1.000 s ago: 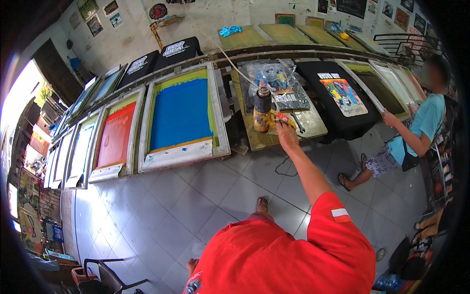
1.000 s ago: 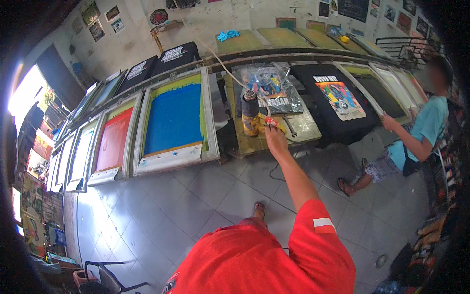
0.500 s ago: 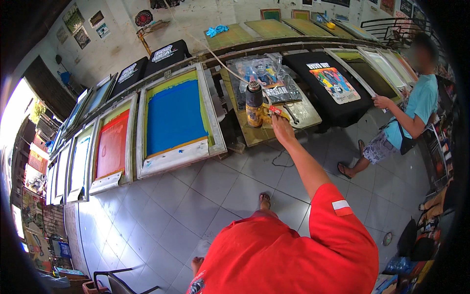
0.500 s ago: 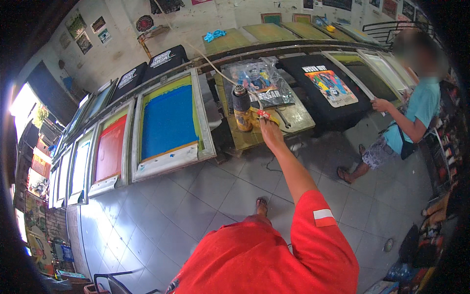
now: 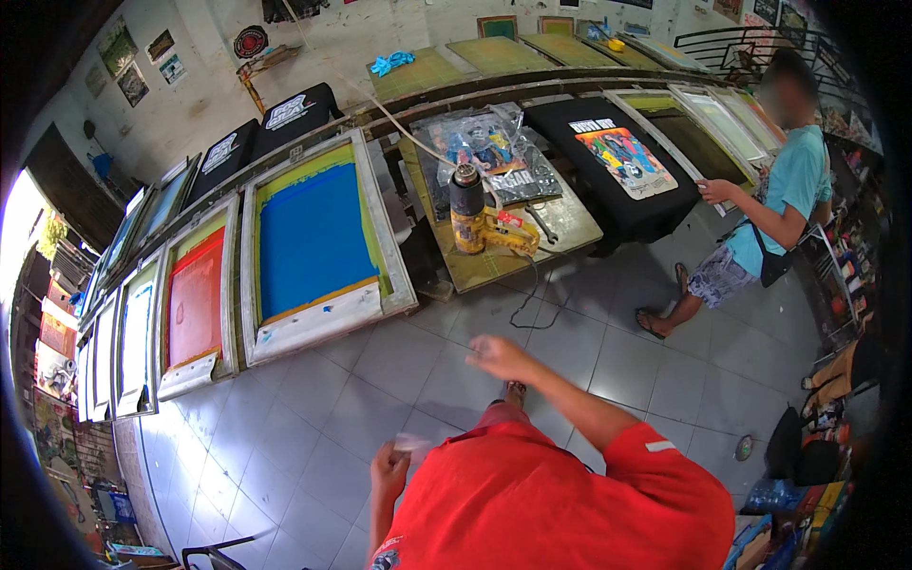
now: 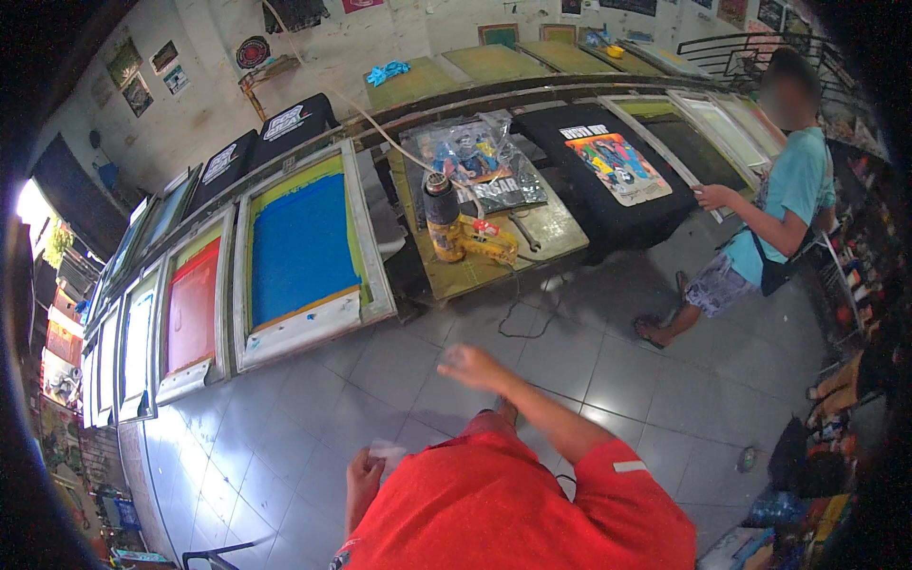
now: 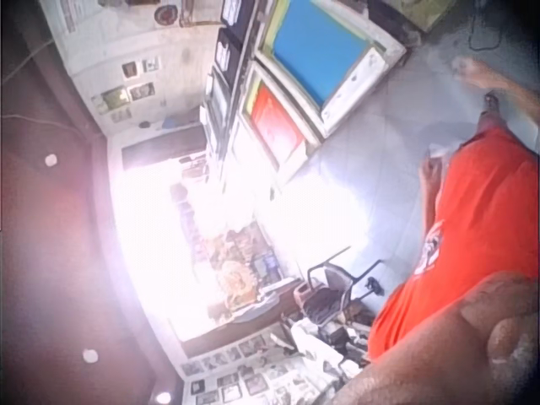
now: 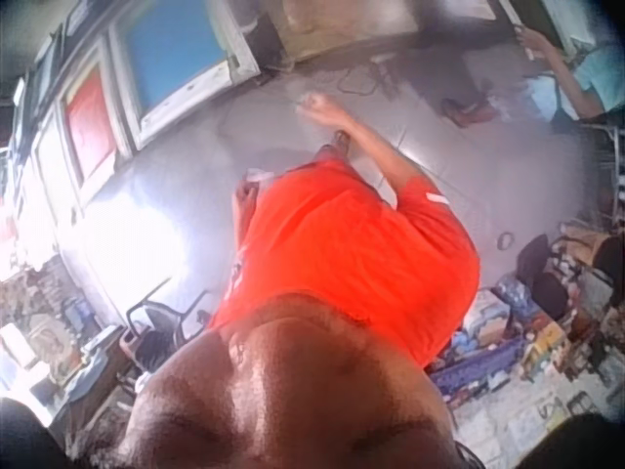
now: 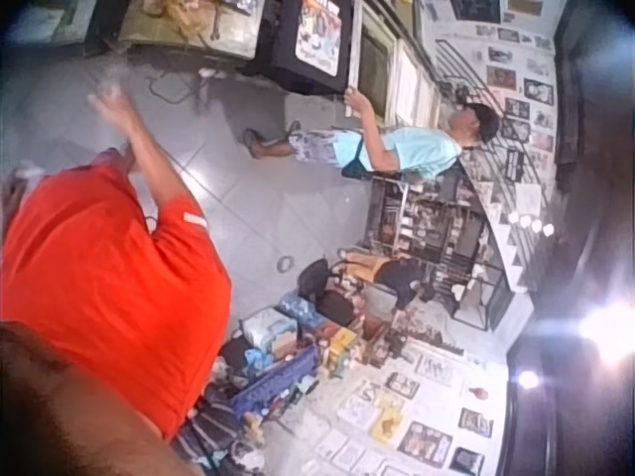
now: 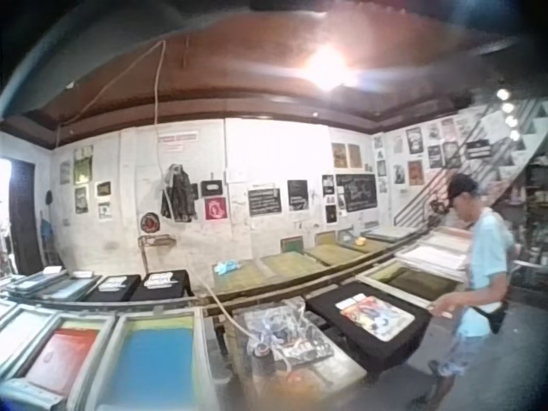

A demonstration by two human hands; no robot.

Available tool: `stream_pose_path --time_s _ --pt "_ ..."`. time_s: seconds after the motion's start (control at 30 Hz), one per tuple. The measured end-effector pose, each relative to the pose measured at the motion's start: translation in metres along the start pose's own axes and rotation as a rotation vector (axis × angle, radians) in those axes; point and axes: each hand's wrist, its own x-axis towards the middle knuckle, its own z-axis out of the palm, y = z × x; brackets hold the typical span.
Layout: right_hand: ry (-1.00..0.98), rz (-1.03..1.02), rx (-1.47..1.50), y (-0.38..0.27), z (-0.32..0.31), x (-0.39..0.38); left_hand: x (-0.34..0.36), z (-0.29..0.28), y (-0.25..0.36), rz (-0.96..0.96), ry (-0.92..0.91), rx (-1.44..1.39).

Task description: The person uses a heat gun to dry a design on a black t-shirt, then places a paper template on the shirt and secures it with tape. They then handle a screen printing frame, positioning it over the shirt while another person assists in the background.

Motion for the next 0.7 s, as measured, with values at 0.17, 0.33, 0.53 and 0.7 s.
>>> stream_pose_path --time_s 0.17,0.33,0.53,0.7 --pt "-0.372 0.52 0.997 -0.012 0.01 -0.053 0.071 0.031 0.118 -0.023 -0.427 -0.31" --pt "-0.203 0.425 1.36 0.023 -0.052 -0.072 0.127 0.091 0.165 0.235 -0.713 -0.415" --pt "0.263 0.246 1.188 0.03 -0.165 -0.076 0.169 0.156 0.223 0.163 -0.921 -0.403" --pt "0.391 0.103 0.775 0.019 -0.23 -0.036 0.196 0.193 0.268 0.228 -0.873 -0.379"
